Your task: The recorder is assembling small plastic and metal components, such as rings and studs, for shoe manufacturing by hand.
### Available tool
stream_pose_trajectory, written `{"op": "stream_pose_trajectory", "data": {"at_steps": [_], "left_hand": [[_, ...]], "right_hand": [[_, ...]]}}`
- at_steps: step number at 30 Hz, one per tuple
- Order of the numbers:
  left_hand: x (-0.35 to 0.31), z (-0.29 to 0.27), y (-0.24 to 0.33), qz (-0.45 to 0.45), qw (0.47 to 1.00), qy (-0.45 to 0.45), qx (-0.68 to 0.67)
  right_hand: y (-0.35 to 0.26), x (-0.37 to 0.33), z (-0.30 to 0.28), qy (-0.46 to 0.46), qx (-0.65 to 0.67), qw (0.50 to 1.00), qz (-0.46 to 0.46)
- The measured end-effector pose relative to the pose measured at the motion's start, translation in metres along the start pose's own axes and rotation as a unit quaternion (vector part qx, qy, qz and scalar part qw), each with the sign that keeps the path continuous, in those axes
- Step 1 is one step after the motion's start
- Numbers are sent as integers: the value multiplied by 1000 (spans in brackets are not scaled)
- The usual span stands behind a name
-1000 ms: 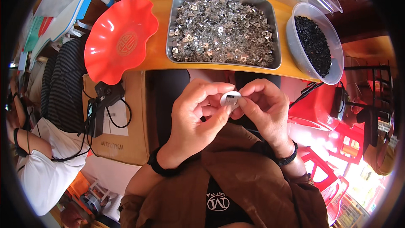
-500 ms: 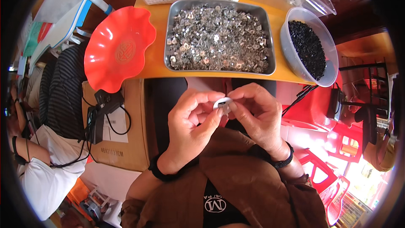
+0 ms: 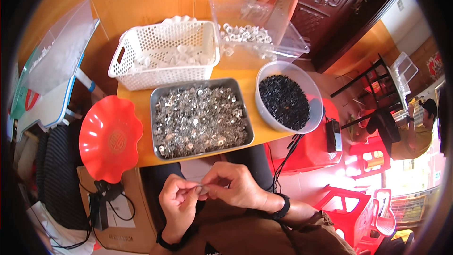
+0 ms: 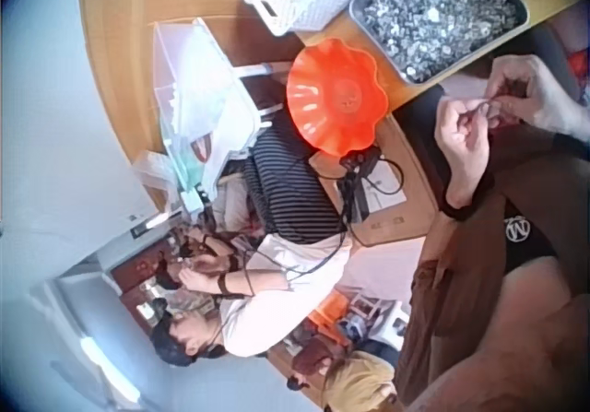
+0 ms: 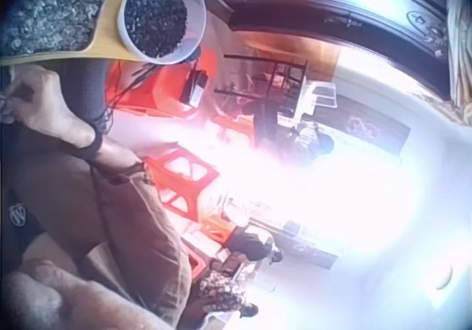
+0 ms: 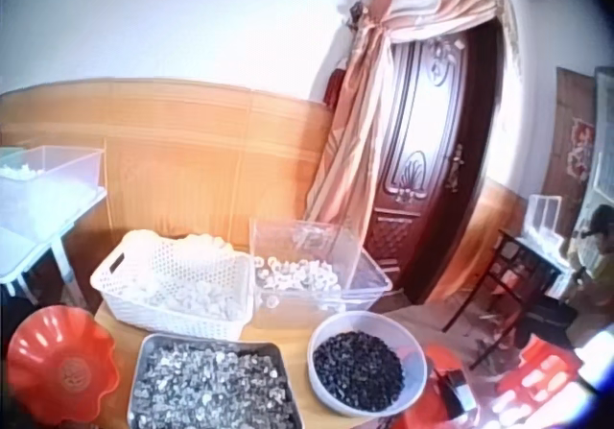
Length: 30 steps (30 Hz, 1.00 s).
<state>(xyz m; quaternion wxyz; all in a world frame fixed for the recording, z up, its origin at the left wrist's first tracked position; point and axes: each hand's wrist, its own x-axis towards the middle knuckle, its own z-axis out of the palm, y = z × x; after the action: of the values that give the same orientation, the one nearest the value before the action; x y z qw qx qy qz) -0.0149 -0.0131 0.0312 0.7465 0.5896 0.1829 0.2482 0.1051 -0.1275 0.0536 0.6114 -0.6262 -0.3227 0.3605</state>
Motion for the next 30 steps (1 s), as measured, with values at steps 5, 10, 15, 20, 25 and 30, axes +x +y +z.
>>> {"op": "stream_pose_trajectory", "data": {"at_steps": [5, 10, 15, 20, 25, 30], "left_hand": [[10, -9, -6, -68, 997, -27, -7], [10, -16, -6, -58, 995, 11, -82], [10, -31, -17, -65, 996, -6, -60], [8, -43, -13, -97, 989, -76, -81], [10, -57, -14, -99, 990, -91, -44], [13, -63, -13, -112, 984, -130, -46]], "right_hand": [[-6, 11, -7, -28, 5, 997, 70], [-46, 52, -72, 26, -188, 981, -27], [-115, 120, -175, 323, -356, 858, -181], [-115, 183, -158, 296, -539, 738, -278], [-65, 265, -112, 33, -607, 763, -219], [-14, 322, -107, -60, -661, 734, -145]]}}
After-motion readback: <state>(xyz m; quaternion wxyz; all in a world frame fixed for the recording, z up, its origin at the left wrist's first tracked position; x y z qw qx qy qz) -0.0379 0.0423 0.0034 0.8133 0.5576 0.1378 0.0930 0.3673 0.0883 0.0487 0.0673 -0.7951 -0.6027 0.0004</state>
